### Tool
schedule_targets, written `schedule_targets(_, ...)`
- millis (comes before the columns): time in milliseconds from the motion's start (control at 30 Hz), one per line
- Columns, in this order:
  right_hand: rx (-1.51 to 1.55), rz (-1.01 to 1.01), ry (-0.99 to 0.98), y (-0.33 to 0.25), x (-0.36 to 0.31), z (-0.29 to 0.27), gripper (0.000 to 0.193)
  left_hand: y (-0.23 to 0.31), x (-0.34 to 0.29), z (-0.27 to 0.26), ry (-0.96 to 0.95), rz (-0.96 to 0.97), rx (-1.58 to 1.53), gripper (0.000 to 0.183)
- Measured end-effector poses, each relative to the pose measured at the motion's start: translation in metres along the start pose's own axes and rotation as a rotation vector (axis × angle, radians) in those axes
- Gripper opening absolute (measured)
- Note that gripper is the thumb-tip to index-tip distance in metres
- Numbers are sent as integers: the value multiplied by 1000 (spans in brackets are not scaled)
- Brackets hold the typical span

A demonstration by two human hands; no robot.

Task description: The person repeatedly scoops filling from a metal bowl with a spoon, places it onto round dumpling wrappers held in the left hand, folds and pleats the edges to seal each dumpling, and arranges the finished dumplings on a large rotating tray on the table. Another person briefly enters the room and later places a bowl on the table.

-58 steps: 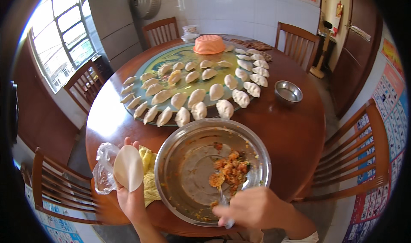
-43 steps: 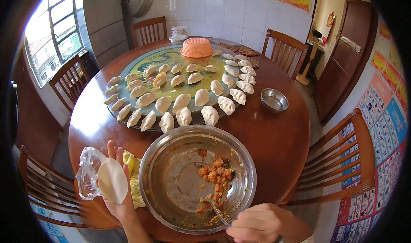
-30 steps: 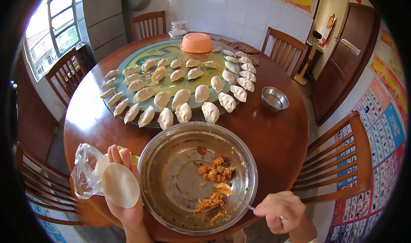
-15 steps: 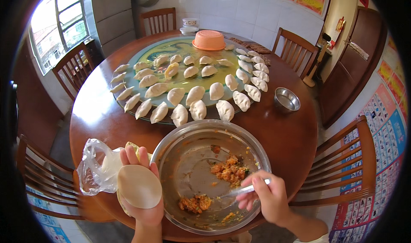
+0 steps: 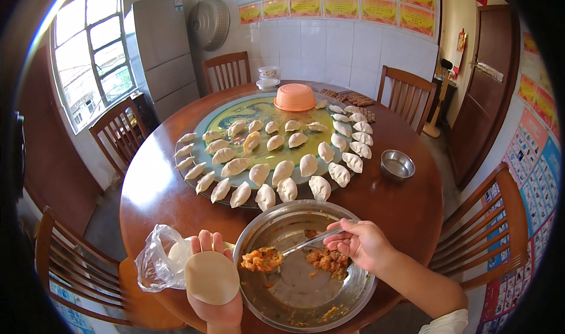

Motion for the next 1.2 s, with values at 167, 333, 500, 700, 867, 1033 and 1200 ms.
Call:
schedule_targets(167, -29, -169, 1, -37, -24, 0, 30, 4, -4, 14, 58, -28, 161, 46)
schedule_targets(333, -137, -454, -92, -56, -60, 41, 30, -10, -8, 27, 170, -298, -482, 45)
schedule_targets(500, -898, -1145, -583, -28, -107, 88, 24, -27, -6, 31, 125, -417, -353, 47)
schedule_targets(700, -1113, -1408, -737, -23, -129, 93, 17, -31, -6, 33, 102, -458, -218, 46)
schedule_targets(867, -1089, -1428, -726, -26, -128, 96, 15, -33, -5, 36, 94, -492, -189, 46)
schedule_targets(1033, -991, -1389, -711, -21, -117, 86, 20, -30, -1, 30, 90, -472, -188, 47)
schedule_targets(1200, -519, -1259, -152, -34, -99, 49, 23, -17, 9, 19, 140, -367, -191, 48)
Point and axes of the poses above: each hand's wrist, its own x-axis towards the middle knuckle, its own z-axis out of the palm, y = z × x, the point moved 3 cm from there along x, towards the middle knuckle, and after that the axes turned 1 degree about -y, right-handed, at the moved point
